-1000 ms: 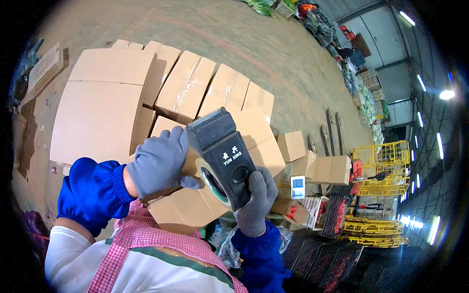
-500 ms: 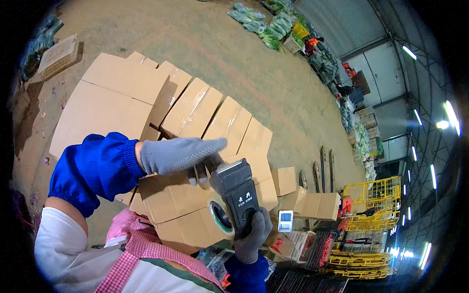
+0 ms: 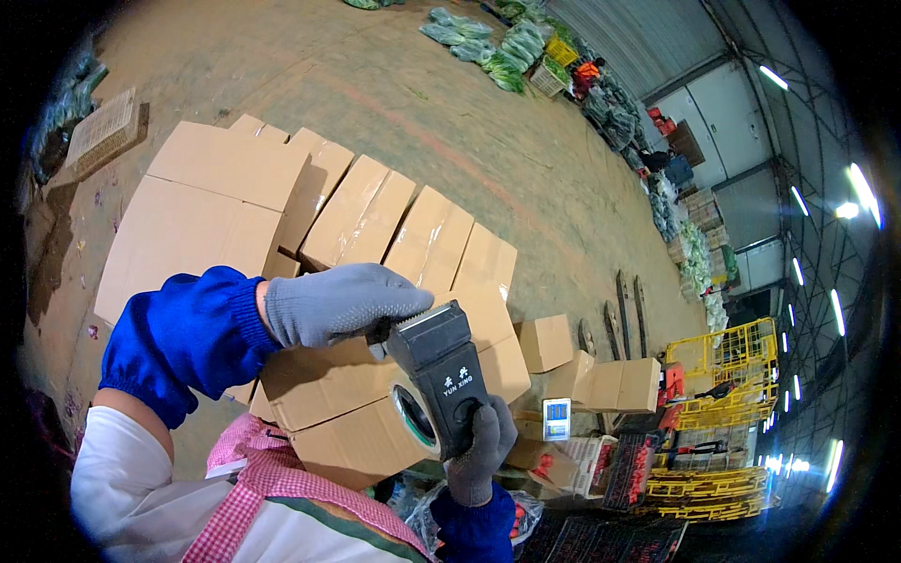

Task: The person assembles multiple cardboard boxes by folding the flaps into position and sealing the bottom seams with a tape dispenser.

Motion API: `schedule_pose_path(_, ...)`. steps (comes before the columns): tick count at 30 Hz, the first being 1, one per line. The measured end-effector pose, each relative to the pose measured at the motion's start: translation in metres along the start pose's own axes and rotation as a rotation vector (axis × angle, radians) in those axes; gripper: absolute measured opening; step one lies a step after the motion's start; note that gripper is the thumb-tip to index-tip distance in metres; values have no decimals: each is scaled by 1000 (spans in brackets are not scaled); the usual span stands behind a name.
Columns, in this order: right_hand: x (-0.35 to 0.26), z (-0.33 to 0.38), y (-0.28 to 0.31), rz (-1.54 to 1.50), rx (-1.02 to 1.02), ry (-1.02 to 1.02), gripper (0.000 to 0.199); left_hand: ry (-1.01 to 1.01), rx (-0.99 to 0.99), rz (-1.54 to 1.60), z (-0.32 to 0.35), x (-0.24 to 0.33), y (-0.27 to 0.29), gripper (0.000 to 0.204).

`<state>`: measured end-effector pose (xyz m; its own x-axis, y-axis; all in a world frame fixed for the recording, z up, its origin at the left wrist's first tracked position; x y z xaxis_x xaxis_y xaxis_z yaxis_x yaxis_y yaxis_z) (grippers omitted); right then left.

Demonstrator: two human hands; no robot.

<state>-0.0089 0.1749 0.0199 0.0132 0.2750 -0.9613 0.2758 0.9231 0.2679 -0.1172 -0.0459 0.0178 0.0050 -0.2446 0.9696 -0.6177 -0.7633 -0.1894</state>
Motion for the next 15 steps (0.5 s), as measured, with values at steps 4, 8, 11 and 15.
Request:
schedule_pose_path(4,5,-3,2,30,-22,71,30,-21,58,-2,-2,-1,-4,34)
schedule_pose_path(8,12,-7,12,-9,-123,45,33,-16,86,-196,-6,7,-3,31)
schedule_pose_path(11,-7,-1,6,-215,-238,-177,37,-78,113,-349,-11,0,3,34)
schedule_pose_path(15,-16,-1,-1,-209,-245,-238,41,-131,139,-431,-14,-9,9,32)
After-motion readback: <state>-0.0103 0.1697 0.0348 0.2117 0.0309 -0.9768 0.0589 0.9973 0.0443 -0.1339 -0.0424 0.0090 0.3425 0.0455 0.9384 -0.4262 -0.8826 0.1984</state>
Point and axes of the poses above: each hand's wrist, its own z-axis away from the middle knuckle, its own y-axis out of the back of the hand, x = y × z, the point moved 1 cm from there along -z, towards the middle knuckle, and after that the axes turned 12 degrees about -y, right-handed, at the moved point
